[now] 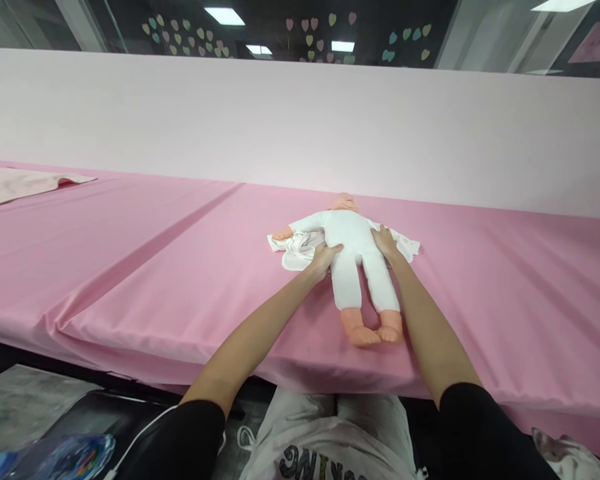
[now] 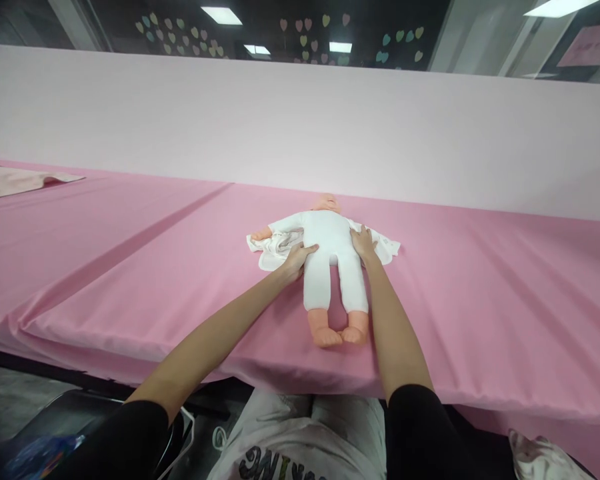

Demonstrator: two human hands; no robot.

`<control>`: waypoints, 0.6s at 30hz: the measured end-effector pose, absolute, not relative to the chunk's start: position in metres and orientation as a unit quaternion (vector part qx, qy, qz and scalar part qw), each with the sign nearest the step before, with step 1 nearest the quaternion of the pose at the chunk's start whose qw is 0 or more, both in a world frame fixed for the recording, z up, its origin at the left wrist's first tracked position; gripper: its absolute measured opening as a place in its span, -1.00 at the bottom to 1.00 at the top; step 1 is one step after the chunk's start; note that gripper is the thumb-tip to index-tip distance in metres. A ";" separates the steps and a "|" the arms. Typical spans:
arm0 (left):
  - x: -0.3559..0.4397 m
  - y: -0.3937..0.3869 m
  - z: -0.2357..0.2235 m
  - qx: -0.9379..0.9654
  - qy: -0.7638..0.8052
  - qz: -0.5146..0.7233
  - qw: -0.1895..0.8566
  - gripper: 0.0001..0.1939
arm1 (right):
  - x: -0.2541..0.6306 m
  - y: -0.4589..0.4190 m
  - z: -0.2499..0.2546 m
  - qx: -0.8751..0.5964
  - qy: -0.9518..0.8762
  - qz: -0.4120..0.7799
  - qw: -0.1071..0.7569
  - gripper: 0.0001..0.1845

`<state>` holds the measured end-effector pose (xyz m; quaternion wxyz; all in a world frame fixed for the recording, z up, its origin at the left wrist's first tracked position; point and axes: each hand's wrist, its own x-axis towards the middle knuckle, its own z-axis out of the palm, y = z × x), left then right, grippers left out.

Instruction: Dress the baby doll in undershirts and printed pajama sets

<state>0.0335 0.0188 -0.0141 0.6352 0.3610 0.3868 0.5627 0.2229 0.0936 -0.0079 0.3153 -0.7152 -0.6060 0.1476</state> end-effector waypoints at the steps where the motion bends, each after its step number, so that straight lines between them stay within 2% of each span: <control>1: 0.035 0.018 -0.014 0.352 0.393 0.573 0.627 -0.72 | 0.225 0.094 -0.010 -0.715 -0.609 0.144 0.311 -0.52; 8: 0.034 0.014 -0.005 0.291 0.405 0.608 0.617 -0.77 | 0.229 0.084 -0.016 -0.727 -0.625 0.083 0.274 -0.56; 13: 0.022 0.011 0.003 0.258 0.406 0.600 0.639 -0.77 | 0.216 0.069 -0.017 -0.746 -0.632 0.016 0.208 -0.47; 18: -0.003 0.013 0.006 0.249 0.386 0.593 0.661 -0.75 | 0.218 0.070 -0.023 -0.796 -0.566 -0.018 0.216 -0.45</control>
